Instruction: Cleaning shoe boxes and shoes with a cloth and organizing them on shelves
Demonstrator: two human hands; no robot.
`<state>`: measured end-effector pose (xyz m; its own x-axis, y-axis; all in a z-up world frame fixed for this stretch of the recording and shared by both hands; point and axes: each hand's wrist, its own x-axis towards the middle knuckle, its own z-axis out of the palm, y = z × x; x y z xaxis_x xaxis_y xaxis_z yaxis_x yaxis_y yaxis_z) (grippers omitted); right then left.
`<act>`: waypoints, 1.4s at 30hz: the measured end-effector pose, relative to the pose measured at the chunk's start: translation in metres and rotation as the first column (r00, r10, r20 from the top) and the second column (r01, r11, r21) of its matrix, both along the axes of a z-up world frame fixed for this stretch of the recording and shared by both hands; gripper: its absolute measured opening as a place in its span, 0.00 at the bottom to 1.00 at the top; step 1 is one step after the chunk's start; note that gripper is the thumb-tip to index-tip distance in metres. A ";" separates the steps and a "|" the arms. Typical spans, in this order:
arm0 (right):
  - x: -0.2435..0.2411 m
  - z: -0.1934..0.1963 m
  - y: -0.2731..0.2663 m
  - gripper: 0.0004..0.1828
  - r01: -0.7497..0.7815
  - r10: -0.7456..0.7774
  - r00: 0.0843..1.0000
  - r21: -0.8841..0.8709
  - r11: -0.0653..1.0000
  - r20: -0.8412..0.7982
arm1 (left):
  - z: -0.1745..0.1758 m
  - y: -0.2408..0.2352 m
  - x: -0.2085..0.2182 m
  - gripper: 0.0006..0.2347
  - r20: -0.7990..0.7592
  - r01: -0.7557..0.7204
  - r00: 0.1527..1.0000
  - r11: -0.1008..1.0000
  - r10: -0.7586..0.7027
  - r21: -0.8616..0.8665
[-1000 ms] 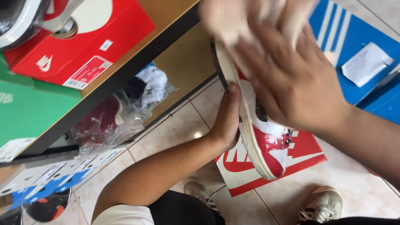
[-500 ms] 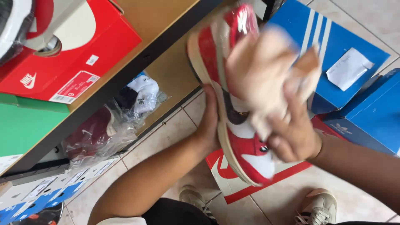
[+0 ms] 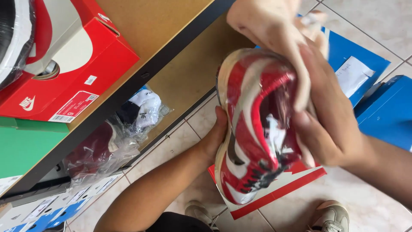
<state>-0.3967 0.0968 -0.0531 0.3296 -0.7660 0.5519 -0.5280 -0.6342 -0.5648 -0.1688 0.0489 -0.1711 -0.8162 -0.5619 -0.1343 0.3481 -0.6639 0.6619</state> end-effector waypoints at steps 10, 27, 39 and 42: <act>0.024 -0.059 0.046 0.33 0.058 -0.317 0.786 0.447 0.893 0.531 | 0.049 0.000 -0.018 0.34 0.403 -0.017 0.910 0.983 0.092 -0.185; 0.024 -0.042 0.019 0.41 -0.053 -0.517 0.600 0.675 0.736 0.611 | 0.024 -0.002 -0.023 0.28 0.235 -0.562 0.748 0.780 0.621 -0.275; -0.030 -0.053 -0.046 0.26 0.089 -0.162 0.978 -0.443 0.892 -0.130 | 0.019 -0.010 -0.018 0.26 0.132 -0.133 0.987 0.932 0.093 0.338; 0.012 -0.061 -0.013 0.29 0.119 -0.174 0.978 -0.389 0.914 -0.112 | 0.022 -0.013 -0.025 0.35 0.266 -0.125 0.964 0.907 0.015 0.402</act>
<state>-0.3844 0.0836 -0.1143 0.3252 -0.5549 0.7657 -0.6877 -0.6946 -0.2112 -0.1942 0.0355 -0.1492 -0.6845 -0.4653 -0.5613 0.2628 -0.8756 0.4053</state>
